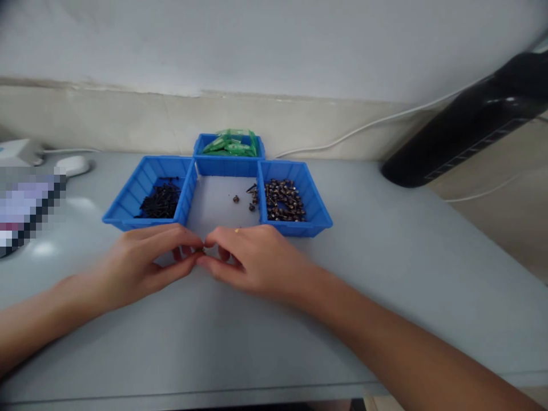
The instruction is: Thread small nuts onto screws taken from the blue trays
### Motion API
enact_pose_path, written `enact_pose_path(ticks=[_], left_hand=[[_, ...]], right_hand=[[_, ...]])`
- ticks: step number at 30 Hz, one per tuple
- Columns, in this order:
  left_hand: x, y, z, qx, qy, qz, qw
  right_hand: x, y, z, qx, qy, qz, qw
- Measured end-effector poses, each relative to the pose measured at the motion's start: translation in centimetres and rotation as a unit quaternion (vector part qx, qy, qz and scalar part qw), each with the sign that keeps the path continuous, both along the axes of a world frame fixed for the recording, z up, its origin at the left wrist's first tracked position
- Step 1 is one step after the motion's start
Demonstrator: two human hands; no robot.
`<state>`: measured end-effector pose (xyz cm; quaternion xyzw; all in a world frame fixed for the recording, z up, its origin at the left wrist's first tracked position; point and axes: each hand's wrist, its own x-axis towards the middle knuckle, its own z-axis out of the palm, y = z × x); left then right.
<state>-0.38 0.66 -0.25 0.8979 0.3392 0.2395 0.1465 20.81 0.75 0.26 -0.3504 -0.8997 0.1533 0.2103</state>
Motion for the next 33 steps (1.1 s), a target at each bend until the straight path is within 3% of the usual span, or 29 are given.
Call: enact_pose_path(ticks=[3, 10, 24, 33], left_hand=[[-0.12, -0.01, -0.09, 0.008, 0.016, 0.001, 1.0], [-0.02, 0.16, -0.2, 0.034, 0.028, -0.018, 0.999], [-0.31, 0.1, -0.44, 0.007, 0.054, 0.026, 0.998], [-0.31, 0.12, 0.25, 0.033, 0.022, -0.047, 0.998]], right_hand=[[-0.46, 0.65, -0.05, -0.063, -0.009, -0.003, 0.998], [-0.53, 0.5, 0.23, -0.082, -0.055, 0.01, 0.995], [-0.48, 0.84, 0.55, -0.117, -0.038, -0.012, 0.992], [-0.44, 0.9, 0.08, -0.127, -0.072, 0.02, 0.989]])
